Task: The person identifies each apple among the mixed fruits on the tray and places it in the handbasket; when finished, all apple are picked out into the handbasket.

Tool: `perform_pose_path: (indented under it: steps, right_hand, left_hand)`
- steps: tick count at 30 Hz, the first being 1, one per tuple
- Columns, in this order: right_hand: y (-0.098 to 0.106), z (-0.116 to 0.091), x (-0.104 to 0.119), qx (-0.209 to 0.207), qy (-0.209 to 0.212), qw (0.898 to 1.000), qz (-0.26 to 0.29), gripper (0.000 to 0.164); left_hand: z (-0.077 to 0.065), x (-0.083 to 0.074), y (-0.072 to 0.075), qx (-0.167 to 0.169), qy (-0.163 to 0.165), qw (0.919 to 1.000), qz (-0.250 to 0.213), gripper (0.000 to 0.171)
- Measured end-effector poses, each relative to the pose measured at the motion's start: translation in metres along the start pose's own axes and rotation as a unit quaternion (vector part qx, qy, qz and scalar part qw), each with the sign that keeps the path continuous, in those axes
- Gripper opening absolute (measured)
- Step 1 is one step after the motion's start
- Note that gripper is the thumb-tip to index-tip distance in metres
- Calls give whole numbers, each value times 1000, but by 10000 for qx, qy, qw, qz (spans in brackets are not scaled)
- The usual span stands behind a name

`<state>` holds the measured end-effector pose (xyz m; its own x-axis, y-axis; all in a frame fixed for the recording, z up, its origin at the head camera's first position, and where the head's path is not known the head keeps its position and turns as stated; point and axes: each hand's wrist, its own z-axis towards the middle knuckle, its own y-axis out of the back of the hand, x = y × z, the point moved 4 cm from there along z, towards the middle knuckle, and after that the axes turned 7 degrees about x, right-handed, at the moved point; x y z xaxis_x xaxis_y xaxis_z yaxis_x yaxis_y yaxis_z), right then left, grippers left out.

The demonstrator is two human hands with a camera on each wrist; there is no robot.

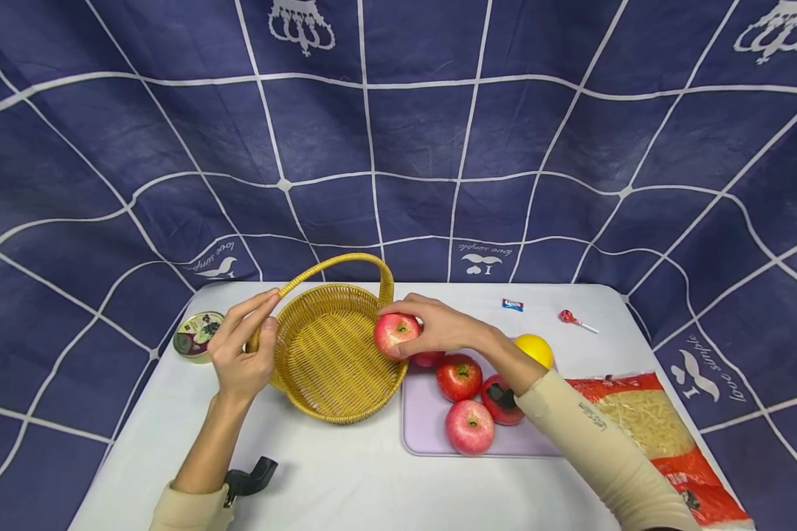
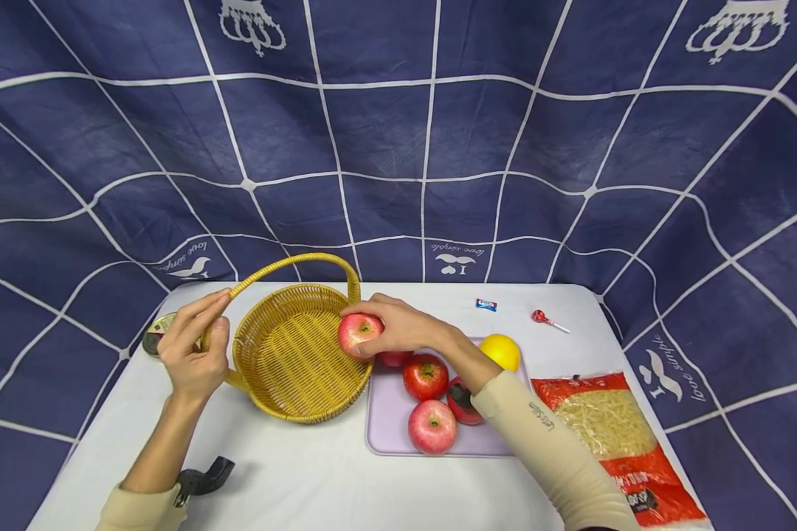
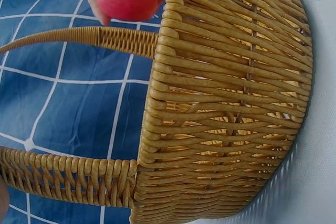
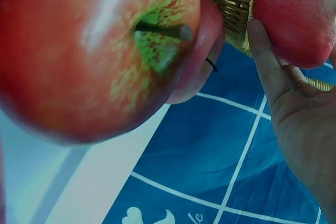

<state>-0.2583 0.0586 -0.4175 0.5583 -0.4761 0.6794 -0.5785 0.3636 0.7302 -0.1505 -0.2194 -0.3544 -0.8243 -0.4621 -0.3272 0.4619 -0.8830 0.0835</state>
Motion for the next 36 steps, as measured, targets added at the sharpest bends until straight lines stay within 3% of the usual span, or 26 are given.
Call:
perform_pose_path:
  steps: [36]
  right_hand:
    - [-20,70,30,468,288,9981,-281,66]
  left_hand:
    - [-1,3,1,38,33,10000,-38,22]
